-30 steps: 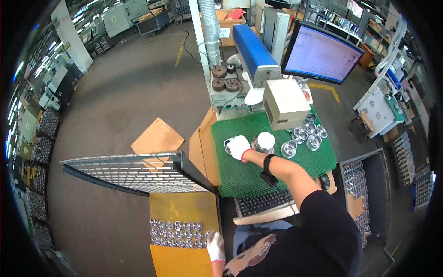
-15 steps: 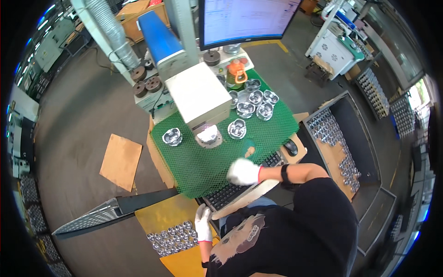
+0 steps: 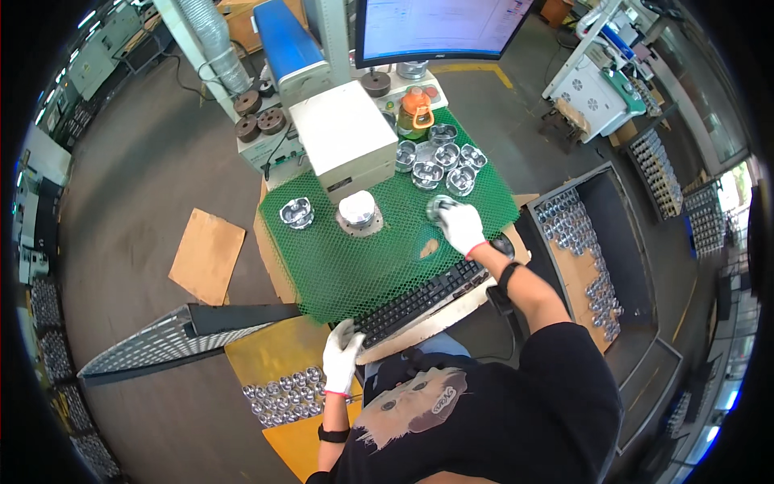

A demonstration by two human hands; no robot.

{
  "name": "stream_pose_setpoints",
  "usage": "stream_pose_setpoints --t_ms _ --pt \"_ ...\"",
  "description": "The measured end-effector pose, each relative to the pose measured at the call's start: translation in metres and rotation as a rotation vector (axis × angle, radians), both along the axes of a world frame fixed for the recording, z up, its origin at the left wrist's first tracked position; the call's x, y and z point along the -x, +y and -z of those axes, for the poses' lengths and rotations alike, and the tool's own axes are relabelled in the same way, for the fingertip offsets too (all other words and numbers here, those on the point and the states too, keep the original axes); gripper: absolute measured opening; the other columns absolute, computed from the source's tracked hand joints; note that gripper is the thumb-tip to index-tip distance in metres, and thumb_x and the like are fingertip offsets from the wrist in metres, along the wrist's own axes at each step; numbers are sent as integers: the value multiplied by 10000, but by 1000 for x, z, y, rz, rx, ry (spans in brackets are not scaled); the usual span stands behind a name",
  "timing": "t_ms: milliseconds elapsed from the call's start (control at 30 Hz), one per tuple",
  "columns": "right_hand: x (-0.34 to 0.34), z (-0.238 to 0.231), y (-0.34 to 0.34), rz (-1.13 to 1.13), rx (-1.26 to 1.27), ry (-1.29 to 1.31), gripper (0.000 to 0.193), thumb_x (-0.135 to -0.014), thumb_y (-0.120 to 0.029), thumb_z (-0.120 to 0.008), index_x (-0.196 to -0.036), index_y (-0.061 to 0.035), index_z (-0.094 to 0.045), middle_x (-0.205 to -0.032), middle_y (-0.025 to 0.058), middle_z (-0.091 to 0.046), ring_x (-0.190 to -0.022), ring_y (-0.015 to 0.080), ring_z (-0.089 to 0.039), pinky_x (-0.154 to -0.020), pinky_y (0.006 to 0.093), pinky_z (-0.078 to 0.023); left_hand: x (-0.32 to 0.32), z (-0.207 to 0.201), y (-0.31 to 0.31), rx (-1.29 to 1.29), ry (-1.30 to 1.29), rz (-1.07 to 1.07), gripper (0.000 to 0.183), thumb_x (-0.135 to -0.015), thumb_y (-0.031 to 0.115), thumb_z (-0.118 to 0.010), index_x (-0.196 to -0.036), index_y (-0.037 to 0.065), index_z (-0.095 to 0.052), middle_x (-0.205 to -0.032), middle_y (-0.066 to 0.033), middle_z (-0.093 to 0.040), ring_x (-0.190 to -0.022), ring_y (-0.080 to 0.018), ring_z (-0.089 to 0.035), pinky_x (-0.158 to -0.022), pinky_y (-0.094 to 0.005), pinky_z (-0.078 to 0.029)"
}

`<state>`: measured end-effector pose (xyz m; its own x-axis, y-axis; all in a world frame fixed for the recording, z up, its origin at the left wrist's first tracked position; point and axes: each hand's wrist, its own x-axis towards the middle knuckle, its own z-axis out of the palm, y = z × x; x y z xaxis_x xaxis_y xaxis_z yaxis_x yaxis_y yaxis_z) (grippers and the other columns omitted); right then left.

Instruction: Inspecting metal pistons at a workstation and organizing them into storage containers.

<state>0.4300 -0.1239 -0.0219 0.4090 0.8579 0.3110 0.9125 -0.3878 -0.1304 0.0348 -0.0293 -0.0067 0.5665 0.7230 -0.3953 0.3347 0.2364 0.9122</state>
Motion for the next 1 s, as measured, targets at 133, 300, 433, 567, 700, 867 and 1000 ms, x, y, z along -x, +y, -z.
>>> stream_pose_setpoints --t_ms 133,300,433,567,700,867,1000 --pt "49 21 -45 462 -131 452 280 -859 -330 -632 -889 -64 -716 -831 187 -700 -716 322 -692 -675 416 -548 64 34 -21 143 33 -217 474 -869 80 -699 -1295 -31 -524 -1183 -167 -615 -1033 -193 -615 -916 -300 -497" --pt "142 19 -34 491 -341 2370 424 -905 -290 -632 -1177 32 -586 -1100 170 -658 -925 271 -663 -855 403 -537 64 13 -38 326 -162 -253 549 -871 115 -694 -1352 -25 -471 -1212 -150 -608 -1099 -211 -591 -977 -312 -460" --pt "210 -41 37 203 -277 2847 449 -924 -309 -630 -1273 -50 -517 -1304 147 -549 -1122 288 -560 -1020 475 -427 34 3 -27 324 -185 -53 776 -846 235 -742 -1458 -7 -331 -1225 -163 -584 -1079 -206 -595 -941 -324 -465" --pt "253 -106 70 1 -336 2874 339 -938 -286 -617 -1206 -89 -553 -1245 123 -587 -1153 282 -557 -1006 457 -442 5 -75 -5 274 -696 -378 805 -765 181 -794 -1415 -3 -357 -1256 -115 -570 -1119 -207 -573 -970 -328 -448" --pt "253 -126 68 -239 -124 2711 343 -962 -231 -574 -1254 -54 -545 -1227 106 -608 -1166 235 -557 -1022 412 -434 20 -115 8 -532 -265 -499 818 -580 102 -853 -1296 -3 -471 -1202 -149 -590 -1079 -242 -594 -937 -360 -476" --pt "245 -102 56 -374 -52 2531 534 -995 -271 -508 -1453 -42 -354 -1309 101 -555 -1141 193 -561 -986 359 -449 38 -121 22 -923 93 -73 747 -564 147 -840 -1238 24 -543 -1160 -190 -594 -1039 -326 -608 -917 -390 -493" --pt "243 -71 43 -97 379 2289 575 -1003 -419 -465 -1413 -21 -395 -1116 94 -637 -894 154 -653 -702 297 -550 26 -62 4 -146 -72 -193 777 -773 106 -752 -1431 19 -350 -1330 -182 -525 -1129 -260 -589 -954 -364 -498"
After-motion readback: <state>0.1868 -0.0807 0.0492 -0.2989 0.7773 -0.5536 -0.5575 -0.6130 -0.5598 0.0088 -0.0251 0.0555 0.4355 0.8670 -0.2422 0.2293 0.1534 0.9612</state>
